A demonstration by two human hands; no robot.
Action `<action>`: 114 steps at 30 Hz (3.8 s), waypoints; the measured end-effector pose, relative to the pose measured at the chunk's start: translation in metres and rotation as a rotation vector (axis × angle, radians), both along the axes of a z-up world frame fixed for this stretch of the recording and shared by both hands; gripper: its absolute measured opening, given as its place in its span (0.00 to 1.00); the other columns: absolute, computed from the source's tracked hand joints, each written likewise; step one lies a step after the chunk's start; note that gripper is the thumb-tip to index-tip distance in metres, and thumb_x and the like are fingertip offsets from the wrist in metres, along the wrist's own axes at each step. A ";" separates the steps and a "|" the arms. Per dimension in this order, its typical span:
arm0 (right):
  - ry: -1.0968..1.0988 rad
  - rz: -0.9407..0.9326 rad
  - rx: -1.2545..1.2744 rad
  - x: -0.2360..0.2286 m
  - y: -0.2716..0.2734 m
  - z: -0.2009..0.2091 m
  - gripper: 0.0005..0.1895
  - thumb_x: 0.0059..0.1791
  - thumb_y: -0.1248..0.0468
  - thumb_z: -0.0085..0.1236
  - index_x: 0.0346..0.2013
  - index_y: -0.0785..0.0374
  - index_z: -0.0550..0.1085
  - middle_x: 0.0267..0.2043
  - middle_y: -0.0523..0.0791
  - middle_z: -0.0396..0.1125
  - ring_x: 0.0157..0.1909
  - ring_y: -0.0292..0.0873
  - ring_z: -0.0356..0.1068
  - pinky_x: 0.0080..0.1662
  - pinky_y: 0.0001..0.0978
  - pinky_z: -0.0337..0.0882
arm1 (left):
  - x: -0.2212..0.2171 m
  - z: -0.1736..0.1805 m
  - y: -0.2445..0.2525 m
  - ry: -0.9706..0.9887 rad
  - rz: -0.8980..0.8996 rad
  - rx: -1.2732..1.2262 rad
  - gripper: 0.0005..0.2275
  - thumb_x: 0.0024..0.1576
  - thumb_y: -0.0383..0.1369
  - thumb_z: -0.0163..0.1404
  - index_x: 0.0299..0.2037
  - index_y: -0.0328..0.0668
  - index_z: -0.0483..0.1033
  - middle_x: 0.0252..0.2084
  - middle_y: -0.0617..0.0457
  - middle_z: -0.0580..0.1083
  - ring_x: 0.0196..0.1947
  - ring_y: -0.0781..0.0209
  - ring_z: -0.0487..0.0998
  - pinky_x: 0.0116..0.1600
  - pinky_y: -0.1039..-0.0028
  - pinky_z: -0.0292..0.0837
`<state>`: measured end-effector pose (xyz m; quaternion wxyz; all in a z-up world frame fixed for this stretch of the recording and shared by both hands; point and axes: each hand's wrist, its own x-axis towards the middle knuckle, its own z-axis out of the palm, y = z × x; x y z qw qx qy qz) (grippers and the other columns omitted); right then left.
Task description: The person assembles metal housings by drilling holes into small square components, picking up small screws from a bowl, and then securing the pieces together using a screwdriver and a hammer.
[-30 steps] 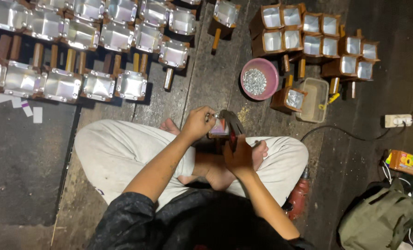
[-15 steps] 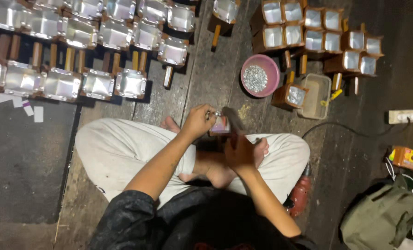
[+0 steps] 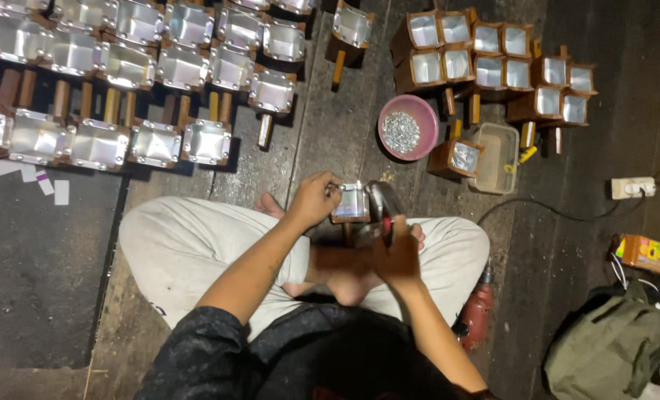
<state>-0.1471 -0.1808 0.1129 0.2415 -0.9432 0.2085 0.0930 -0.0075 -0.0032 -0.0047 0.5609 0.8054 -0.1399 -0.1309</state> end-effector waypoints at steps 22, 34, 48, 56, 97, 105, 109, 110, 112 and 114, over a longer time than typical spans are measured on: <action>-0.118 -0.399 0.341 -0.056 -0.055 0.001 0.36 0.44 0.61 0.60 0.67 0.46 0.64 0.44 0.58 0.75 0.45 0.60 0.76 0.44 0.53 0.74 | 0.010 0.044 0.001 -0.121 -0.194 0.149 0.11 0.50 0.30 0.59 0.44 0.42 0.81 0.39 0.41 0.78 0.46 0.36 0.80 0.53 0.52 0.74; -0.173 -0.422 1.147 -0.138 -0.054 0.060 0.37 0.47 0.77 0.43 0.71 0.54 0.52 0.08 0.55 0.54 0.03 0.45 0.52 0.04 0.31 0.47 | 0.037 0.068 -0.006 -0.219 -0.407 0.470 0.16 0.53 0.34 0.63 0.52 0.50 0.79 0.37 0.50 0.82 0.37 0.52 0.82 0.58 0.51 0.72; 0.084 -0.344 1.118 -0.172 -0.056 0.008 0.32 0.47 0.75 0.51 0.66 0.59 0.60 0.26 0.55 0.64 0.20 0.43 0.61 0.22 0.32 0.60 | 0.052 0.066 -0.018 -0.322 -0.677 0.547 0.14 0.45 0.19 0.53 0.41 0.42 0.73 0.34 0.42 0.77 0.34 0.42 0.78 0.36 0.52 0.72; 0.000 -0.221 0.912 -0.172 -0.054 0.006 0.35 0.43 0.73 0.54 0.66 0.57 0.64 0.44 0.50 0.68 0.37 0.41 0.64 0.39 0.32 0.61 | 0.063 0.047 -0.026 -0.482 -0.781 0.659 0.09 0.54 0.29 0.52 0.44 0.43 0.73 0.35 0.38 0.75 0.38 0.32 0.77 0.39 0.47 0.71; 0.073 -0.153 0.022 -0.066 -0.136 0.063 0.28 0.47 0.44 0.53 0.60 0.49 0.72 0.40 0.46 0.74 0.45 0.51 0.73 0.48 0.45 0.69 | 0.017 0.060 -0.033 -0.703 -0.701 0.608 0.26 0.44 0.27 0.59 0.56 0.51 0.73 0.59 0.51 0.73 0.60 0.47 0.71 0.64 0.45 0.59; -0.092 -0.180 -0.059 0.017 -0.170 0.028 0.21 0.53 0.53 0.55 0.57 0.61 0.76 0.50 0.56 0.70 0.57 0.62 0.69 0.57 0.54 0.70 | -0.016 0.023 -0.007 -0.016 -0.076 0.481 0.21 0.55 0.32 0.54 0.60 0.46 0.72 0.52 0.44 0.75 0.55 0.41 0.77 0.62 0.55 0.71; -0.150 -0.190 -0.122 0.069 -0.205 -0.008 0.18 0.55 0.55 0.54 0.56 0.57 0.77 0.51 0.53 0.64 0.59 0.60 0.63 0.57 0.53 0.67 | -0.012 0.012 -0.005 -0.097 -0.116 0.449 0.18 0.53 0.28 0.53 0.56 0.46 0.77 0.47 0.44 0.78 0.51 0.40 0.79 0.59 0.55 0.72; -0.156 -0.147 -0.173 0.085 -0.211 -0.015 0.16 0.54 0.57 0.54 0.54 0.57 0.78 0.54 0.53 0.63 0.59 0.59 0.60 0.58 0.52 0.65 | -0.010 0.013 -0.007 -0.099 -0.111 0.440 0.18 0.53 0.28 0.54 0.55 0.47 0.77 0.47 0.46 0.78 0.51 0.42 0.80 0.59 0.57 0.72; -0.163 -0.105 -0.220 0.110 -0.217 -0.030 0.15 0.54 0.58 0.54 0.52 0.58 0.79 0.56 0.52 0.61 0.59 0.58 0.58 0.58 0.50 0.64 | -0.008 0.020 -0.008 -0.103 -0.106 0.435 0.18 0.53 0.27 0.54 0.54 0.49 0.78 0.46 0.47 0.79 0.50 0.44 0.80 0.58 0.59 0.73; -0.099 -0.021 -0.274 0.130 -0.219 -0.044 0.14 0.52 0.58 0.54 0.48 0.59 0.81 0.59 0.52 0.60 0.61 0.57 0.56 0.57 0.50 0.64 | -0.009 0.032 -0.007 -0.030 -0.067 0.419 0.20 0.52 0.28 0.54 0.57 0.49 0.77 0.48 0.45 0.78 0.53 0.43 0.79 0.60 0.58 0.73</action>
